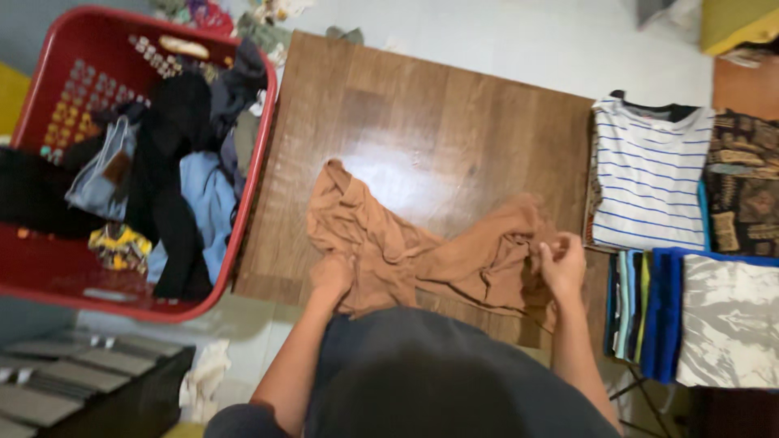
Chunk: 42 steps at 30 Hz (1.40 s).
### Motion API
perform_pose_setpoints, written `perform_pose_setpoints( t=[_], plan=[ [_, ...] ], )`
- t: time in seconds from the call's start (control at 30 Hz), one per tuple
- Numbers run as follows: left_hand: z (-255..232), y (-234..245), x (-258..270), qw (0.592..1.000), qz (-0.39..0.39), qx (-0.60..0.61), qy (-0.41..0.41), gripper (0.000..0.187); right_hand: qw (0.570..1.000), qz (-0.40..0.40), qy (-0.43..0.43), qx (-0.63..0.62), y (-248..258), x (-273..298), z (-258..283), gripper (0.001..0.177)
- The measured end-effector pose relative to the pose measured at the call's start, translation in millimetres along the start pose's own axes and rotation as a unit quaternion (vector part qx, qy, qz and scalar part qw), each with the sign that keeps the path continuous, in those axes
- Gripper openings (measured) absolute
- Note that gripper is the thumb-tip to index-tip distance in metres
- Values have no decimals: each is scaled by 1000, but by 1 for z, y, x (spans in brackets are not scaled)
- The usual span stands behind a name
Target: The person takes various clothing items from a basket, spreads them out on a table, and folds them one at a time, including a t-shirt, a dress, and a striped shirt.
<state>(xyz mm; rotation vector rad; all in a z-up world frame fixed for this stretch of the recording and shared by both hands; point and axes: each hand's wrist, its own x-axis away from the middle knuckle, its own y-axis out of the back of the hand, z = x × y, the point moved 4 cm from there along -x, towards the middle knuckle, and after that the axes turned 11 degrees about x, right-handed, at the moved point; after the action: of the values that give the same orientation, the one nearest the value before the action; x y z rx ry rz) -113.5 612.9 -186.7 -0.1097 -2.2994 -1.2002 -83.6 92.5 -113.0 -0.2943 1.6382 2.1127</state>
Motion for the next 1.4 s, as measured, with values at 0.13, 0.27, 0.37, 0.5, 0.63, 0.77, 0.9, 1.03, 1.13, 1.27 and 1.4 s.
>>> perform_pose_setpoints(
  t=[0.13, 0.27, 0.37, 0.5, 0.63, 0.77, 0.9, 1.03, 1.13, 1.27, 1.4],
  plan=[
    [-1, 2, -16, 997, 54, -47, 18, 56, 959, 205, -196, -21, -1, 17, -17, 28],
    [-50, 35, 0, 991, -55, -121, -23, 64, 948, 265, -140, 104, -21, 35, -26, 36],
    [-81, 55, 6, 997, -25, -47, -52, 77, 956, 255, -134, 51, -55, 37, -19, 43],
    [-84, 10, 17, 977, 188, -40, -88, 80, 898, 364, -160, 188, -85, 37, -23, 36],
    [-46, -31, 27, 970, 120, -141, -155, 59, 968, 190, -158, -38, -73, 23, -28, 20],
    [9, -61, 8, 951, 61, 228, -197, 38, 836, 91, -342, -420, -57, 32, -62, 22],
    [36, -86, 4, 755, 11, 654, 44, 23, 734, 153, -404, -525, -27, 32, -57, 27],
    [43, -74, 18, 652, 54, 682, 326, 20, 701, 367, -494, -360, 8, 49, -23, 57],
    [6, -59, 44, 534, 461, 685, 184, 56, 754, 603, -261, -7, 16, 46, -4, 69],
    [2, -44, 29, 805, 322, 483, 125, 24, 719, 673, -162, -63, 5, 24, 9, 64],
    [-5, -48, 12, 640, 270, 698, 176, 37, 836, 484, -243, -91, -30, -22, -10, 49]
  ],
)
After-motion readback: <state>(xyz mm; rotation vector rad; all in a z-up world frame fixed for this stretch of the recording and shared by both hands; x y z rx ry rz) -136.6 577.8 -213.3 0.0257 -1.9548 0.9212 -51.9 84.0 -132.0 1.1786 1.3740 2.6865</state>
